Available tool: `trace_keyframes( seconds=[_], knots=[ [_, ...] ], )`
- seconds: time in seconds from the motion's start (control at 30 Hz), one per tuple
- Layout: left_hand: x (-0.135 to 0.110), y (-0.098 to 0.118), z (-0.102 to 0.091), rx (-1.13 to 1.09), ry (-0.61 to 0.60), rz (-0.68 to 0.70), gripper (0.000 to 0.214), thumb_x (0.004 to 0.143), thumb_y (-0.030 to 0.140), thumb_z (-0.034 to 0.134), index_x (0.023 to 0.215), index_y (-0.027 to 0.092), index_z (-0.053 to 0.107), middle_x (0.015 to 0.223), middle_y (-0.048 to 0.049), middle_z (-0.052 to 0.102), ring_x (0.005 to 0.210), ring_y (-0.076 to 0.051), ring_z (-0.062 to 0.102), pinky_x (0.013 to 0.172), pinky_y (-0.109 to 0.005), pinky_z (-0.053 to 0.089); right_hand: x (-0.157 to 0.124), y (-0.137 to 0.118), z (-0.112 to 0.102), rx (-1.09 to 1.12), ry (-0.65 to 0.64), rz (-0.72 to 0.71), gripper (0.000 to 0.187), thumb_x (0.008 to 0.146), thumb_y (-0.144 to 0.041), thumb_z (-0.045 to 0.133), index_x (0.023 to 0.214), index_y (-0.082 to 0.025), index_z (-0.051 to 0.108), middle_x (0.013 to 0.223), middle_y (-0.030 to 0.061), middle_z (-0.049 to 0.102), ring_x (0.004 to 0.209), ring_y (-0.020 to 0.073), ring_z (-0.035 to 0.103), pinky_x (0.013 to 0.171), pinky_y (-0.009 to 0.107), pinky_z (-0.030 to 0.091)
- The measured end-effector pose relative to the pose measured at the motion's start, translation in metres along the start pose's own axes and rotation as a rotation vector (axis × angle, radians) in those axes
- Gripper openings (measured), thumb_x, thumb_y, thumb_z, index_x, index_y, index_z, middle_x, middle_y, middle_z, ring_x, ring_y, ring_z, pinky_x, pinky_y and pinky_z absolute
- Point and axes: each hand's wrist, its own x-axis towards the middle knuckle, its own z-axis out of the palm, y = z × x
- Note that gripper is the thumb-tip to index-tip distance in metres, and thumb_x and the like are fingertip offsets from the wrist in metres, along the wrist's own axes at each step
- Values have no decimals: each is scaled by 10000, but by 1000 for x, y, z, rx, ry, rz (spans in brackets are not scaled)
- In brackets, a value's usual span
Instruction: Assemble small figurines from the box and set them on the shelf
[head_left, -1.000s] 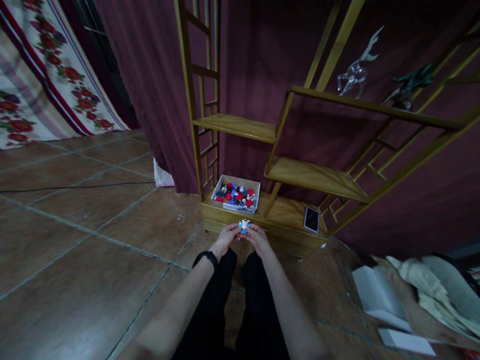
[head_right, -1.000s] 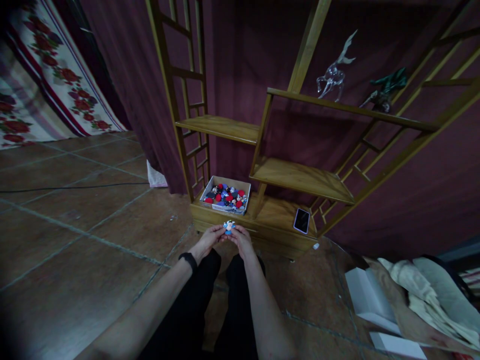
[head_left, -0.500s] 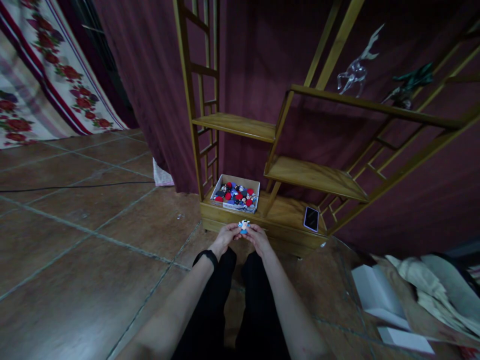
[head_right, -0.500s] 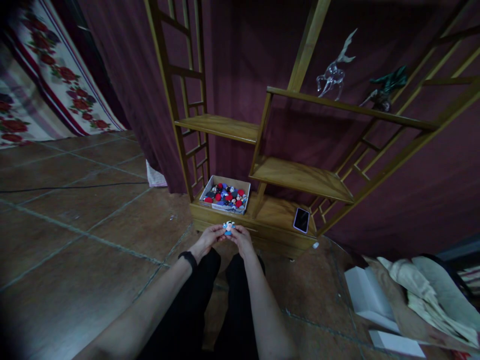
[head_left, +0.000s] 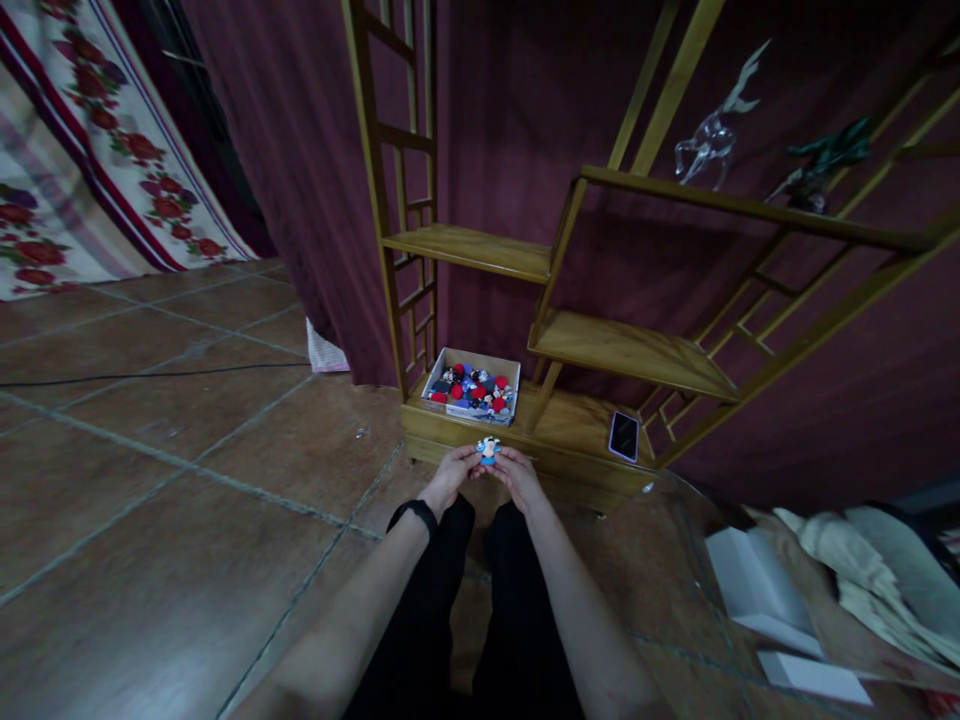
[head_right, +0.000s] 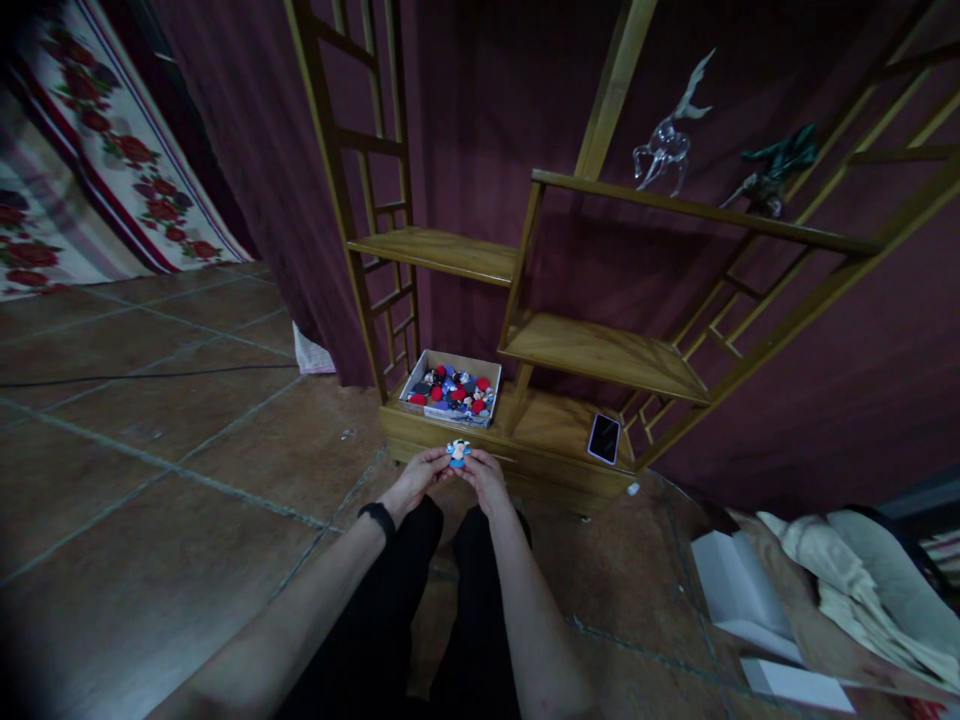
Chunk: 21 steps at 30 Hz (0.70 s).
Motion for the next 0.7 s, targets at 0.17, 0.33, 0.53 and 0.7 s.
trace_keyframes(
  seconds=[0.17,0.33,0.53,0.7],
  knots=[
    [0,1,1,7,10,-1,90,688,128,682,773,101,681,622,-38,633,480,-62,537,471,-160,401,2,2,-2,-10,4,6,233,617,-299,747,790,-166,664,841,46,700,761,161,661,796,334,522],
    [1,0,0,9,9,-2,111,692,123,673,801,101,680,616,-39,634,473,-64,533,466,-166,398,3,3,-3,-15,17,8,230,619,-297,743,786,-165,658,838,46,698,757,160,660,794,333,522],
    [3,-2,-1,17,1,-9,135,688,127,678,819,94,675,603,-40,631,479,-69,541,464,-161,403,2,1,-2,-16,21,9,255,590,-312,755,771,-162,655,813,41,696,742,160,654,796,348,518],
    [1,-1,1,12,15,-7,183,669,147,705,840,95,664,623,-46,641,490,-77,556,478,-172,421,0,-1,0,-20,39,18,281,584,-334,755,783,-162,656,802,45,701,736,165,656,794,350,515]
  ],
)
